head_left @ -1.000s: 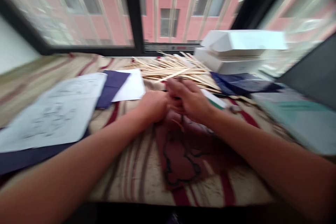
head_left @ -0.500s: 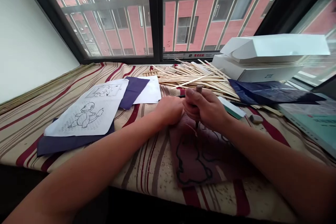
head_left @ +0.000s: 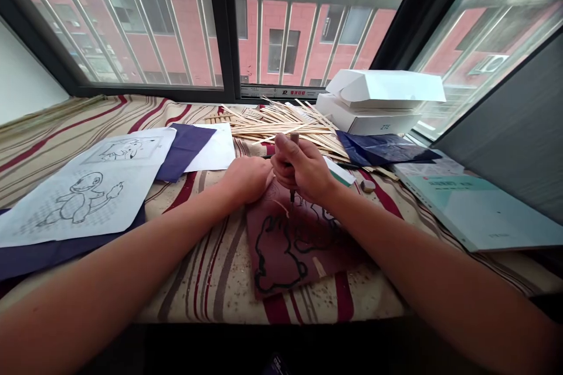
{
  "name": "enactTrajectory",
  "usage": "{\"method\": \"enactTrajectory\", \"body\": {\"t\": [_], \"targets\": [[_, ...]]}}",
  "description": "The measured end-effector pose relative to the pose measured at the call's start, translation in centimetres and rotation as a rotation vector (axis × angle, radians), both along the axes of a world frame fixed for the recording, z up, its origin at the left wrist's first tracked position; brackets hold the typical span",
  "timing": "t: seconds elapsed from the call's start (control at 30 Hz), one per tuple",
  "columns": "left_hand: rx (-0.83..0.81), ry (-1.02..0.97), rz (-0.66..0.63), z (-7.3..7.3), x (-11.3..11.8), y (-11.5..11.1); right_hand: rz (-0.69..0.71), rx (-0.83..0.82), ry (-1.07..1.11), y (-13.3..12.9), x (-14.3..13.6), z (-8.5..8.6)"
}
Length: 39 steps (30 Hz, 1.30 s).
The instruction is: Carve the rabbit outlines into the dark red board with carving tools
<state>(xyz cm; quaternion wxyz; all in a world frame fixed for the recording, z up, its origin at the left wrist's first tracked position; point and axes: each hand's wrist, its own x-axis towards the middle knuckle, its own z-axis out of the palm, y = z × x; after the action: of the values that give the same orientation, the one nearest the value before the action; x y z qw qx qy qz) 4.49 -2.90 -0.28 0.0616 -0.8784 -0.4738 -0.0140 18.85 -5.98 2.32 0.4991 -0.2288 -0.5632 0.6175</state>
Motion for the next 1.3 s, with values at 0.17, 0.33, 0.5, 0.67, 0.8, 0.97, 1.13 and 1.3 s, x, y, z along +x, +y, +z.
{"method": "enactTrajectory", "body": {"t": [0.17, 0.33, 0.5, 0.67, 0.8, 0.97, 1.13, 1.3], "targets": [[0.002, 0.010, 0.017, -0.2, 0.0, 0.1, 0.022, 0.052, 0.005, -0.1, -0.2, -0.2], [0.006, 0.019, 0.033, -0.2, 0.1, 0.2, 0.011, 0.063, -0.016, 0.1, -0.3, -0.5], [-0.001, 0.033, 0.005, 0.0, 0.0, -0.1, 0.024, 0.076, -0.034, 0.0, -0.4, -0.6], [0.004, 0.025, 0.002, 0.0, -0.1, 0.0, 0.063, 0.041, 0.000, -0.2, -0.2, -0.6], [-0.017, 0.033, 0.013, -0.1, 0.0, 0.3, 0.091, 0.050, 0.015, -0.3, -0.2, -0.7], [-0.002, 0.037, 0.027, 0.0, 0.1, 0.3, 0.062, 0.060, 0.017, -0.3, -0.1, -0.6], [0.019, 0.068, 0.017, 0.3, -0.1, 0.2, 0.037, 0.087, 0.021, -0.2, 0.1, -0.5], [0.025, 0.053, 0.060, 1.1, -0.9, 0.4, -0.035, 0.138, -0.012, 0.2, 0.4, -0.8]]}}
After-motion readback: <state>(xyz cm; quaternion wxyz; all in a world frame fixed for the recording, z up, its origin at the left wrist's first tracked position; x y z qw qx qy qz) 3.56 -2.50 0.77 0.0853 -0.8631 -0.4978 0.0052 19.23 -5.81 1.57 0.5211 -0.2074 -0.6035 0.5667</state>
